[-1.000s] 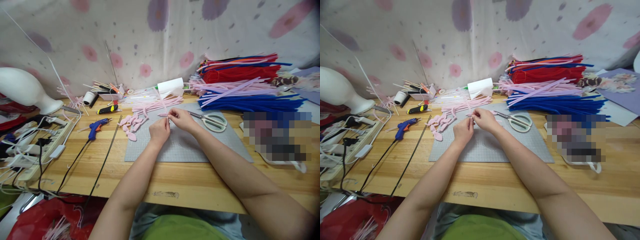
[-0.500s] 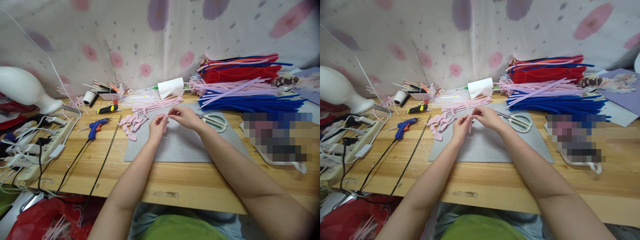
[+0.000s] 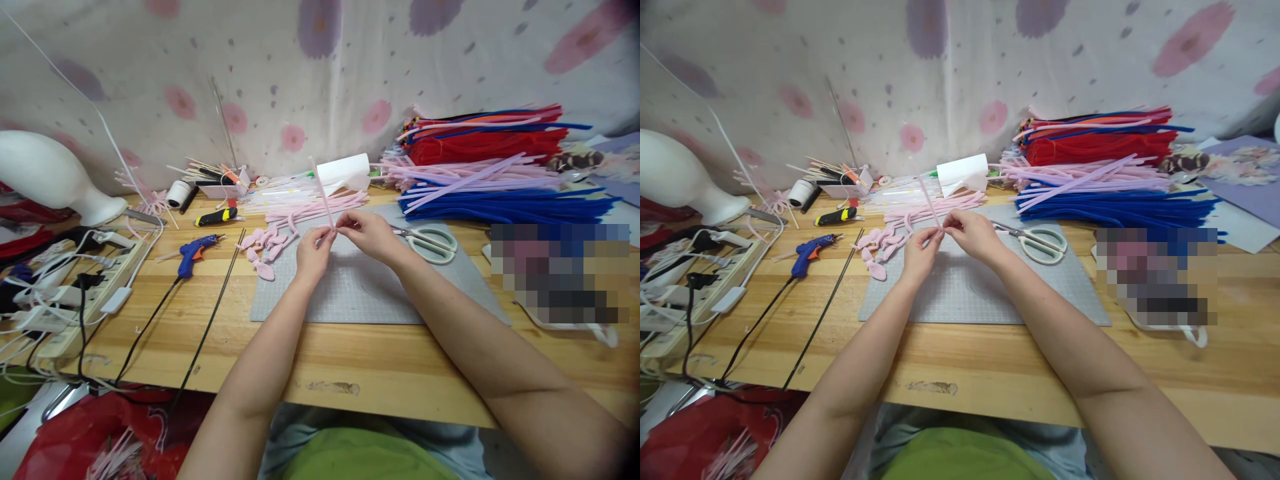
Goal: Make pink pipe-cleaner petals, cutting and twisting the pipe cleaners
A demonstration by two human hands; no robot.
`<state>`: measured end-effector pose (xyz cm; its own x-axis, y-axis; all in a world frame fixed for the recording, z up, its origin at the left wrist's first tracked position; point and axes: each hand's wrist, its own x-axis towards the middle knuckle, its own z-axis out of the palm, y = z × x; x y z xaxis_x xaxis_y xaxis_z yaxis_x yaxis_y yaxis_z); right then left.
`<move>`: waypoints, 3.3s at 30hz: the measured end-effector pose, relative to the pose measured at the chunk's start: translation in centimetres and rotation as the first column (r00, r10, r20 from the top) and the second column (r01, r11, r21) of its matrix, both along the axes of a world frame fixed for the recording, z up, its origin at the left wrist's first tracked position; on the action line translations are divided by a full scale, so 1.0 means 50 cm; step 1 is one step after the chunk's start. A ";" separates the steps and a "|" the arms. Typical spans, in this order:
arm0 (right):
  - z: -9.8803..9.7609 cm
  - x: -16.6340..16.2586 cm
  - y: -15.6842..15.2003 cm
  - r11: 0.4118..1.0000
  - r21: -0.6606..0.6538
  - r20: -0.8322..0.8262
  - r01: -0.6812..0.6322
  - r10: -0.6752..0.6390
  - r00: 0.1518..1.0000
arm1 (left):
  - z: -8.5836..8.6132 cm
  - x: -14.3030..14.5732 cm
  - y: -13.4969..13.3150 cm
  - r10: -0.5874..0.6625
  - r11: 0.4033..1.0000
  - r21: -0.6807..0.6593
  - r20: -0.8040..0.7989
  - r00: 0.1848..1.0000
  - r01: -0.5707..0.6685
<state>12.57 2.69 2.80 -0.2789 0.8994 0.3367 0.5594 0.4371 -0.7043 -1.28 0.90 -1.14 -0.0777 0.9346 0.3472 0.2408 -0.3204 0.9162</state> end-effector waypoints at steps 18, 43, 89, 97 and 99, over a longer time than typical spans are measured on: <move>-0.035 -0.057 -0.026 0.983 -0.172 -0.022 -0.072 0.069 0.997 | 0.025 0.032 -0.004 0.297 0.924 -0.375 0.832 0.468 0.080; -0.044 -0.039 -0.013 0.885 -0.395 -0.376 -0.246 0.088 0.922 | 0.017 0.006 0.009 0.012 0.889 -0.300 0.770 0.638 0.346; -0.050 0.012 0.018 0.843 -0.479 -0.548 -0.245 -0.069 0.833 | -0.019 0.046 -0.012 -0.196 0.744 -0.392 0.647 0.737 0.541; -0.045 0.028 0.032 0.858 -0.497 -0.479 -0.129 -0.148 0.865 | 0.012 0.013 -0.009 0.001 0.975 -0.217 0.162 0.987 0.035; -0.032 0.038 0.031 0.850 -0.500 -0.397 -0.164 -0.056 0.916 | 0.033 -0.010 -0.009 0.160 0.987 0.016 0.064 0.985 -0.162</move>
<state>14.46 4.22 1.20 -0.2802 0.9566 -0.0801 0.1835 -0.0285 -0.9826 -1.77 0.46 0.51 -0.2487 0.9005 0.3568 0.2337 -0.3017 0.9243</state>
